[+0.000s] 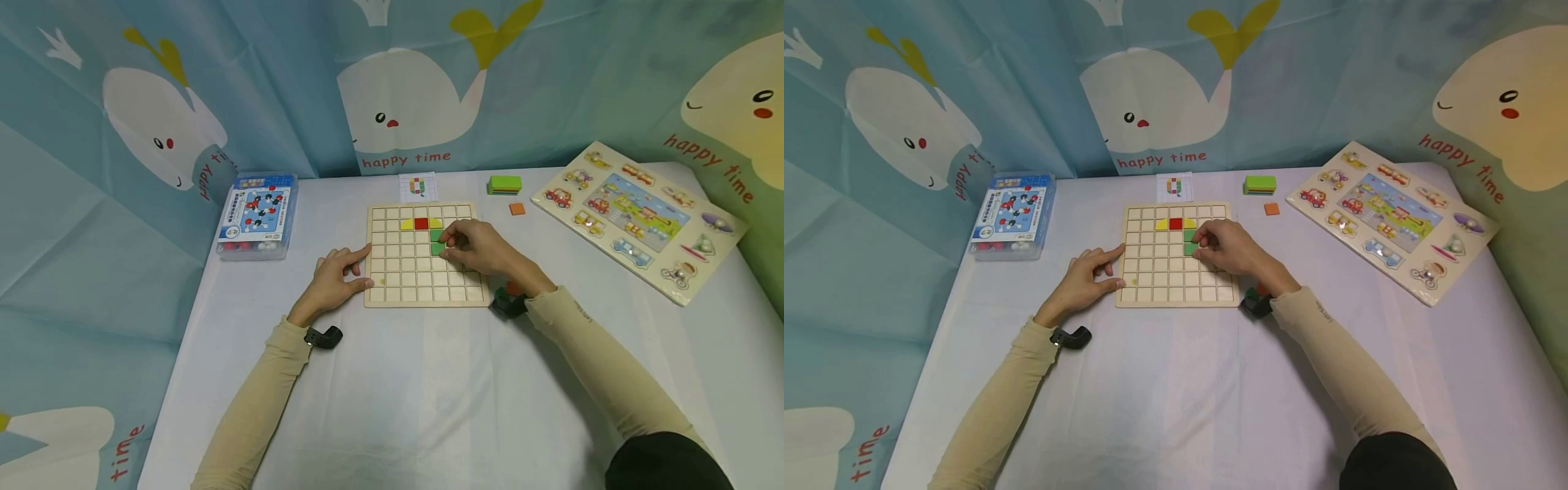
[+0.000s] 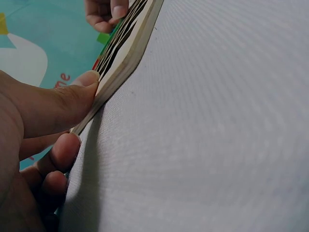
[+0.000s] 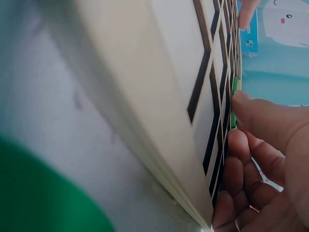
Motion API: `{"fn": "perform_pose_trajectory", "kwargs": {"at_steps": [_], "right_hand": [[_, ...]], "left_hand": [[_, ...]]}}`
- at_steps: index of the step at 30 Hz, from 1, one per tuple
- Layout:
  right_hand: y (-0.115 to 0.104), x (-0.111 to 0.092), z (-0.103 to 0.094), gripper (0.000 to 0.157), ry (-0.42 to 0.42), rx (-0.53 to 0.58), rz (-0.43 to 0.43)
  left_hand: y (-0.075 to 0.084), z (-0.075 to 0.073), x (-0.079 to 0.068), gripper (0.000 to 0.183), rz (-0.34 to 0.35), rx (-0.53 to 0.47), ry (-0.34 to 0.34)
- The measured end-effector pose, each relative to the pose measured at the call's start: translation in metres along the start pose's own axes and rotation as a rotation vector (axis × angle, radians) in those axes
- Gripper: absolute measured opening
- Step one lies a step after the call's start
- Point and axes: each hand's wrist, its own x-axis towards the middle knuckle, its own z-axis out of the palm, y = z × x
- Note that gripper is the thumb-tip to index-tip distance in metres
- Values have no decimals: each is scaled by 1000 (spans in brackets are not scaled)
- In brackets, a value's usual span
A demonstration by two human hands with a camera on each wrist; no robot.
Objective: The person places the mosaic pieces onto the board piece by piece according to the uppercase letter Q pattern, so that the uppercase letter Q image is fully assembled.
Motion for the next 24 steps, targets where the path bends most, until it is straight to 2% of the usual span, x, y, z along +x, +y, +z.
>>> {"fn": "perform_pose_trajectory", "kwargs": {"at_steps": [19,24], "right_hand": [[-1,1,-2,20,-2,-38,-24],[0,-2,-5,22,4,-22,-5]], "left_hand": [[2,-1,0,73,-4,-6,-4],[1,0,0,73,2,-9,-4]]}}
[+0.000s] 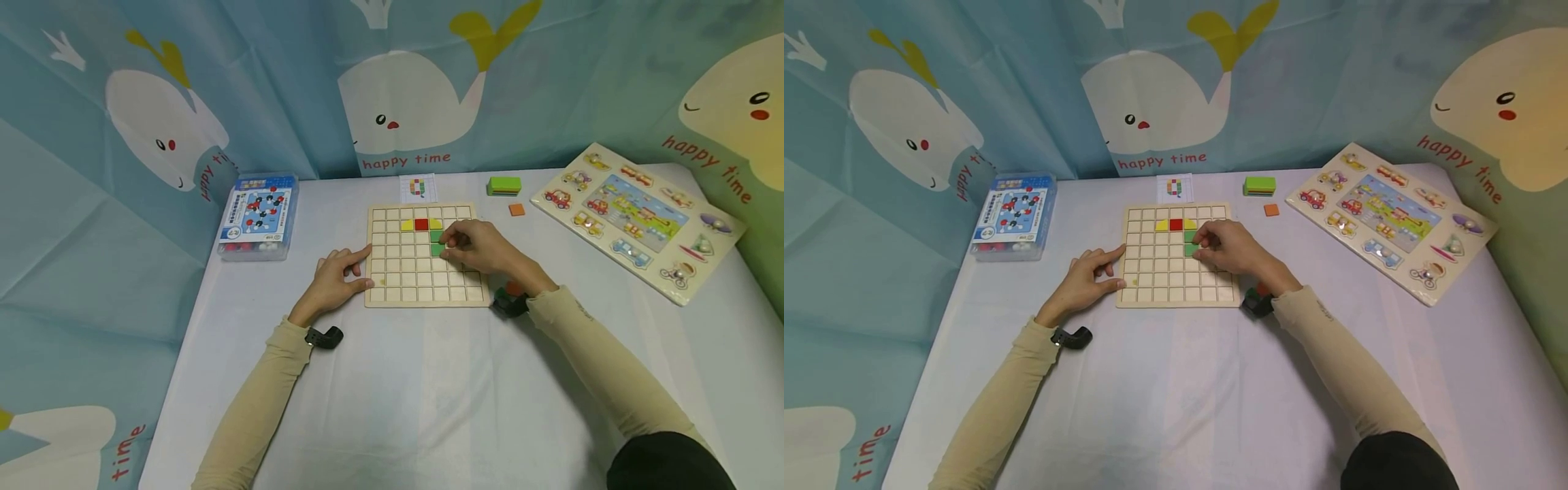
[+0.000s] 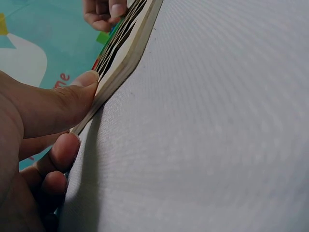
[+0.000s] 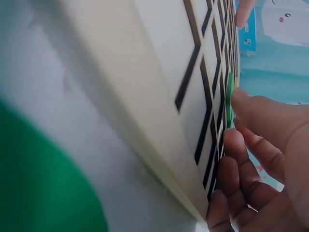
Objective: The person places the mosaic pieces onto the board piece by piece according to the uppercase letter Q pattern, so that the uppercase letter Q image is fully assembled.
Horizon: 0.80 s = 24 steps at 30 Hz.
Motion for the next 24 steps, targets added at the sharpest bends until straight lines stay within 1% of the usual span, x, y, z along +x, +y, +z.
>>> {"fn": "perform_pose_trajectory", "kwargs": {"at_steps": [4,11,16,19,24], "right_hand": [[5,-6,-8,23,43,0,22],[19,-18,-31,27,135,-53,70],[30,-28,-50,36,193,-73,146],[40,-33,-60,43,218,-82,198],[58,-39,-71,54,231,-92,269]], "left_hand": [[-1,1,0,73,-4,-3,-5],[1,0,0,74,-20,-11,-7],[1,0,0,74,-25,-14,-9],[1,0,0,74,-26,-14,-8],[-1,1,0,75,-21,-10,-3]]}}
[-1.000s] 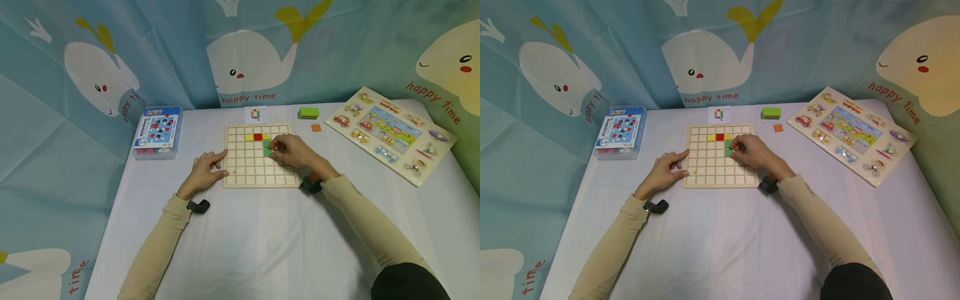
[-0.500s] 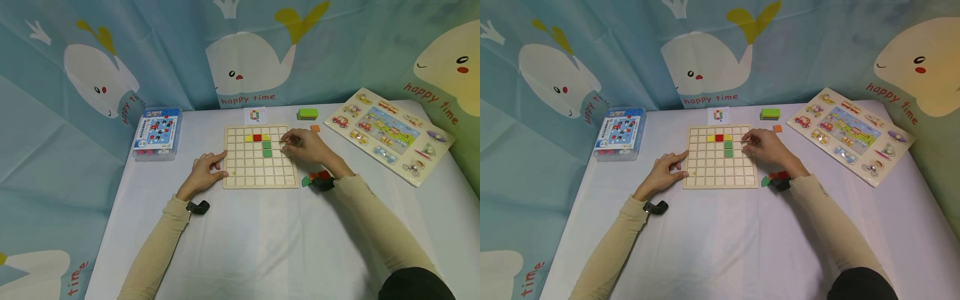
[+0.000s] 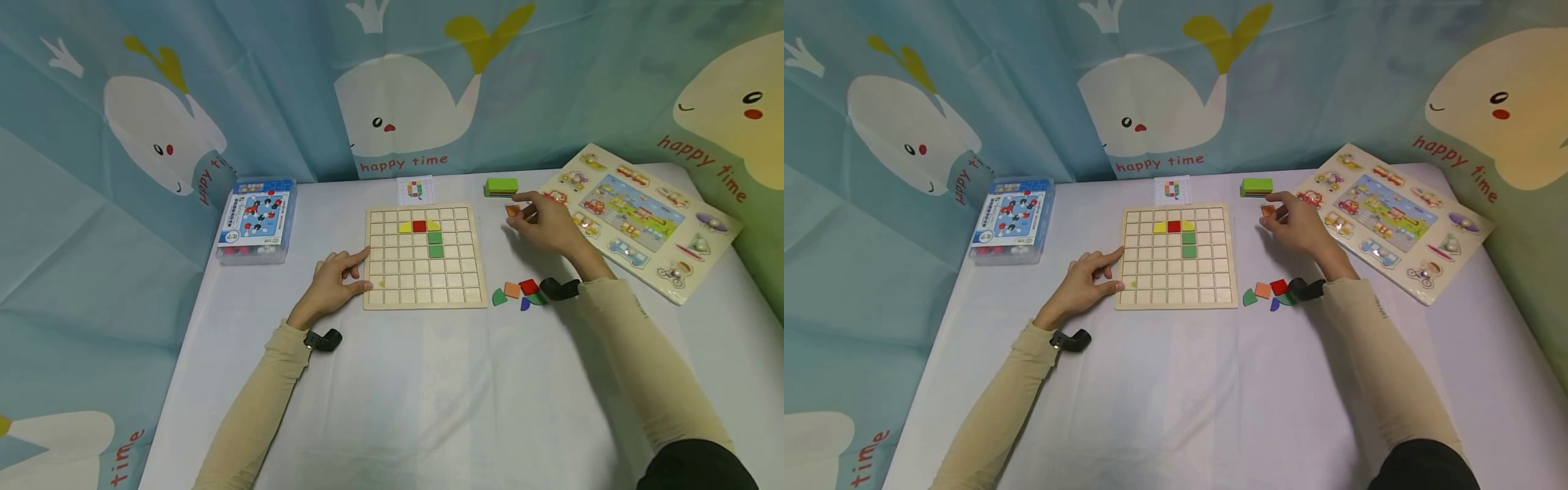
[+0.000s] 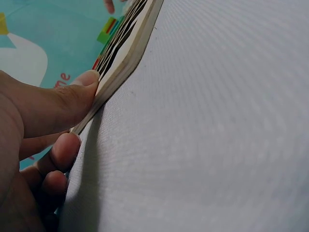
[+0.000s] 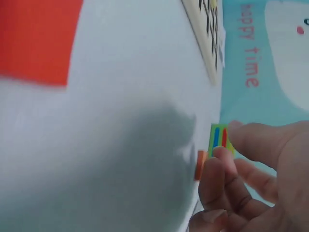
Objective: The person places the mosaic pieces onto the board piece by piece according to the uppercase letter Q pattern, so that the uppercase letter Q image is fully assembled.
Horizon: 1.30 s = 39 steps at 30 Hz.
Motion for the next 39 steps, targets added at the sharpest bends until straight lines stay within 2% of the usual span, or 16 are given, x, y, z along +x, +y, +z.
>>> {"fn": "perform_pose_trajectory", "kwargs": {"at_steps": [4,9,17,27,39], "right_hand": [[8,2,-2,62,-31,-6,68],[11,5,-1,60,-46,-17,111],[10,8,2,48,-48,-25,128],[12,6,5,36,-45,-14,96],[5,6,8,36,-128,-61,125]], "left_hand": [[-1,0,0,75,0,-4,-1],[-1,0,1,76,-1,3,-3],[-1,0,0,75,13,6,-4],[-1,0,0,75,-6,11,-3],[1,0,0,75,0,10,-2]]}}
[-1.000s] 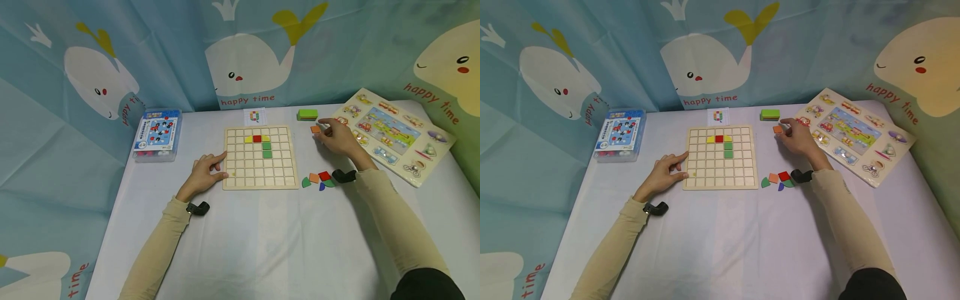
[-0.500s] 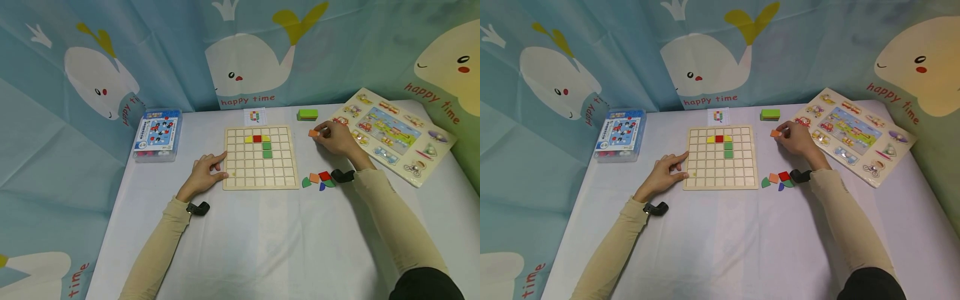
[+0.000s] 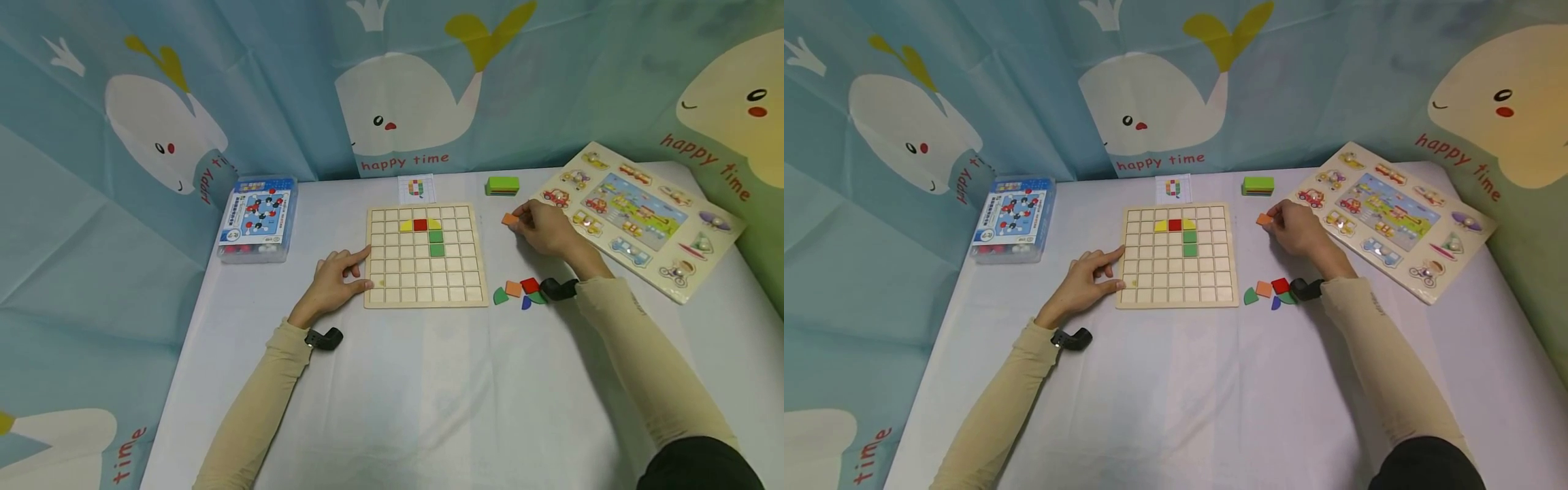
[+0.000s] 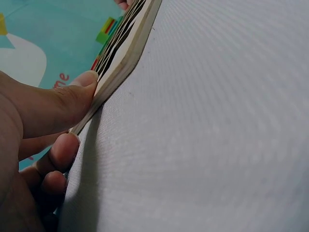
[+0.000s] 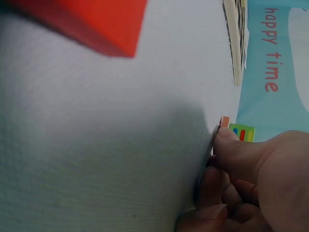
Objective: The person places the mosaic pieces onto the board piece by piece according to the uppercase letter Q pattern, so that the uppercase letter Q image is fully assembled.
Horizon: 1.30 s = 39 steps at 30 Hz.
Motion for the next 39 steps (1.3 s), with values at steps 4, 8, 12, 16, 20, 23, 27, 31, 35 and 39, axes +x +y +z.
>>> {"fn": "perform_pose_trajectory", "kwargs": {"at_steps": [4,8,12,16,20,23,27,31,35,39], "right_hand": [[-2,1,-1,39,-31,-4,13],[-3,-1,-5,41,-33,12,9],[-6,-4,-6,40,0,40,-1],[-9,-5,-4,38,48,63,-31],[-16,-6,0,35,96,91,-70],[-22,-7,4,33,118,97,-108],[-31,-7,10,30,126,108,-170],[-40,-8,17,27,119,138,-232],[-49,-8,22,26,101,149,-271],[-58,-7,27,28,79,159,-316]], "left_hand": [[0,0,1,74,5,-1,2],[0,-1,1,74,1,-2,0],[0,-1,2,74,0,-3,1],[-1,-1,3,74,10,-3,3],[-1,-1,3,74,18,-1,2],[-1,-1,3,74,21,-4,-1],[-2,-1,2,74,25,0,1],[-2,0,1,74,21,8,2],[-2,0,0,74,19,8,1],[-2,0,0,75,22,14,3]]}}
